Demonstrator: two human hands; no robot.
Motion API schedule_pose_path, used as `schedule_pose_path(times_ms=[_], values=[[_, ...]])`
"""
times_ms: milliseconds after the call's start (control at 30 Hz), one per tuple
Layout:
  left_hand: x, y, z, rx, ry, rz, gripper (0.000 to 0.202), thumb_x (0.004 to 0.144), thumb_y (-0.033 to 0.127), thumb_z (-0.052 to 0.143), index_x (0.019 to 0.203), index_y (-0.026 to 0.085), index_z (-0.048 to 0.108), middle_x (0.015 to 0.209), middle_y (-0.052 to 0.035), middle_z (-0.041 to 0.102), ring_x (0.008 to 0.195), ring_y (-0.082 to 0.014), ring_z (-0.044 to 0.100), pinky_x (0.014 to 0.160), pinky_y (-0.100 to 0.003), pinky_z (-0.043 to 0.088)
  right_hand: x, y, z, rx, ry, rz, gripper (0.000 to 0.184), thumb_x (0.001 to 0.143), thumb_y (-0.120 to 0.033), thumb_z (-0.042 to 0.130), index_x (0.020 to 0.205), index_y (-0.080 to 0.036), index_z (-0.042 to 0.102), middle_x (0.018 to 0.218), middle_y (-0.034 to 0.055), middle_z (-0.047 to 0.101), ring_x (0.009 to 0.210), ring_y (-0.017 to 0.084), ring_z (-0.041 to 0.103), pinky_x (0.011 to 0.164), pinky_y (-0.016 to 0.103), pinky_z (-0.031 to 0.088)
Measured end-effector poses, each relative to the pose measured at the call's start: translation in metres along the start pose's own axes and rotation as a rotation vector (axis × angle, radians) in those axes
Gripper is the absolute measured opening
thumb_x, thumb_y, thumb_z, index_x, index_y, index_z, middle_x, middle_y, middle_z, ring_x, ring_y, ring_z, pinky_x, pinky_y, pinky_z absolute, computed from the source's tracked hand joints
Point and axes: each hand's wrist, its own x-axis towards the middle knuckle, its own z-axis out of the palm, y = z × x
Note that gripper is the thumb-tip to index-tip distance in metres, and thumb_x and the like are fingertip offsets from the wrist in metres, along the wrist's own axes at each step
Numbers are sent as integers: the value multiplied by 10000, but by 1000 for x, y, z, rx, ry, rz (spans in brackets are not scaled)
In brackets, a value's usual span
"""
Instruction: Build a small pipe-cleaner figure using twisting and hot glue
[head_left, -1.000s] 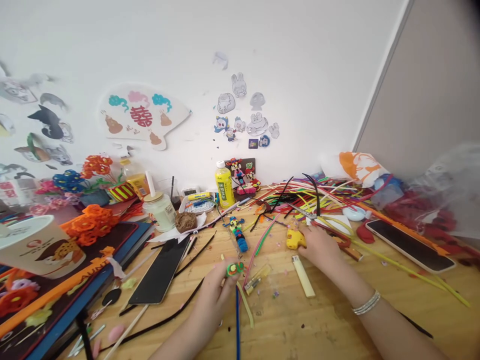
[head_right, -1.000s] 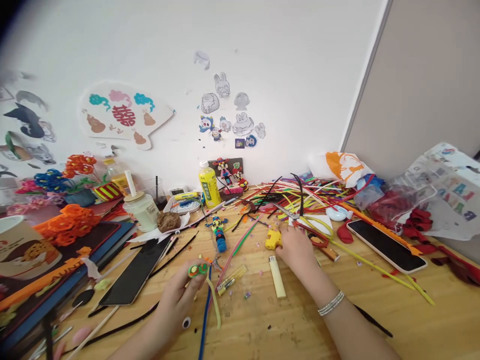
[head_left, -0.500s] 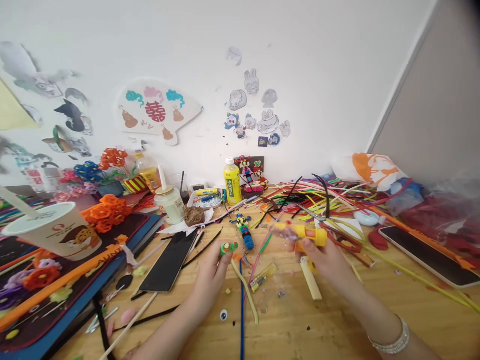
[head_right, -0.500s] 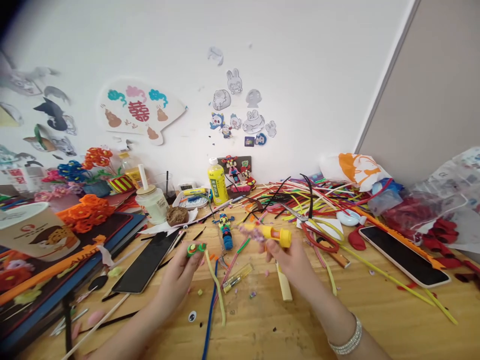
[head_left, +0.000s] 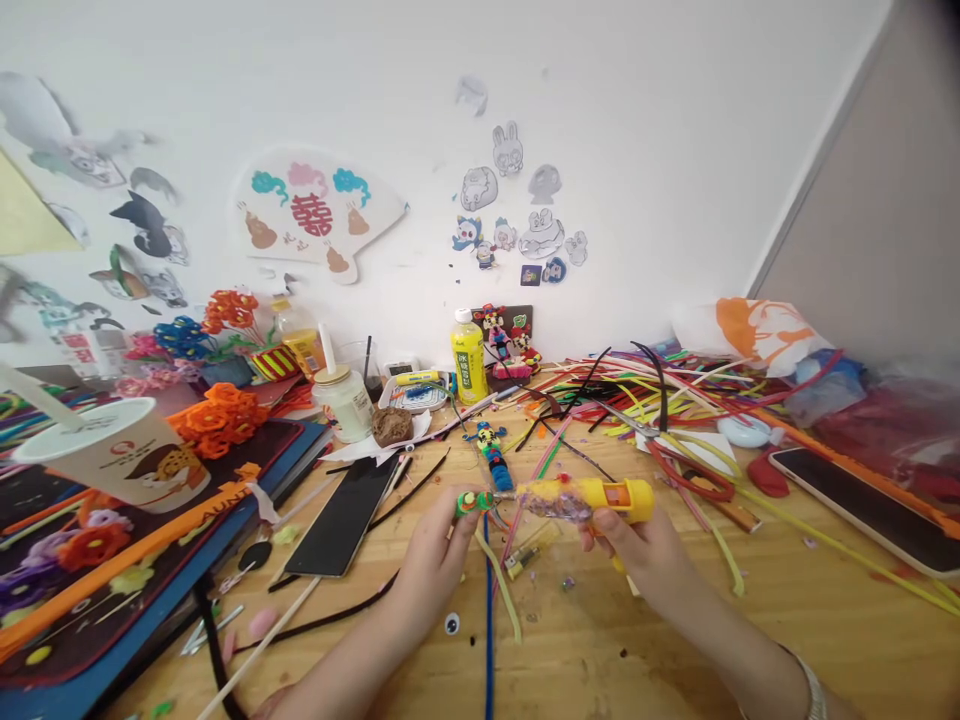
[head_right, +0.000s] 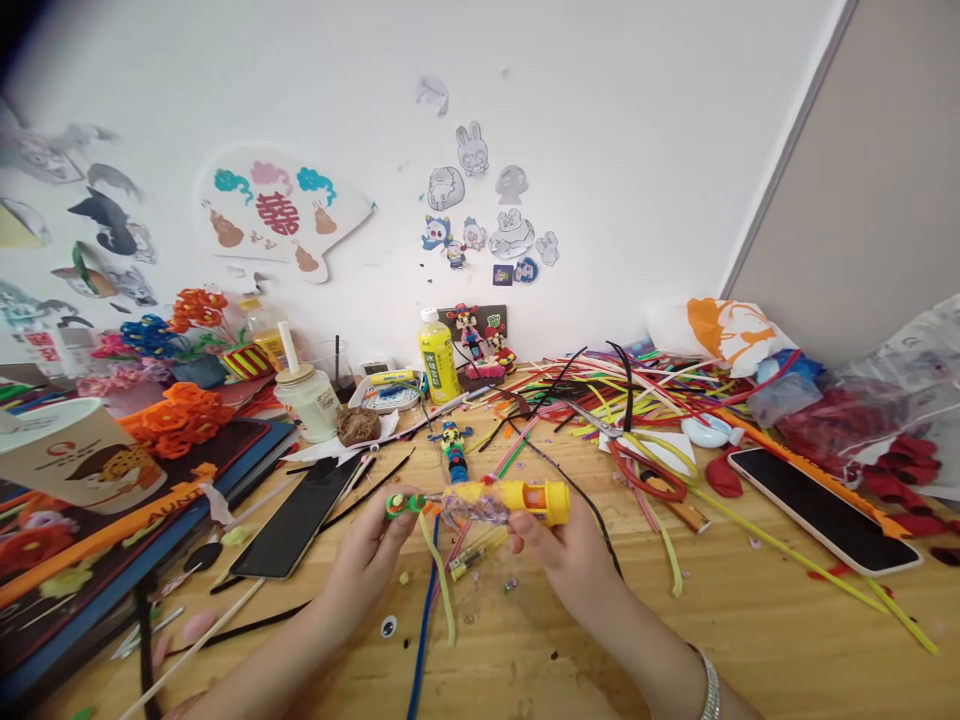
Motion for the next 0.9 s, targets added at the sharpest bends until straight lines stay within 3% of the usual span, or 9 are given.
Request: schedule_pose_path(times_ms=[533, 900], values=[[-1, 1, 0, 23, -26, 17, 193, 867, 308, 374, 887, 205, 537, 848, -37, 611, 787, -173, 536, 709, -268, 410, -1, 3, -1, -45, -11, 82, 480, 704, -643, 458, 558, -187, 481, 460, -10, 480, 413, 114, 463, 397, 221, 388], [0, 3, 0, 68, -13, 48, 189, 861, 278, 374, 892, 202, 543, 843, -40, 631, 799, -177, 563, 707, -275, 435, -3, 10, -3, -20, -23, 89, 420, 732, -575, 490, 576, -185, 475, 488, -13, 481, 442, 114, 465, 418, 216, 383]])
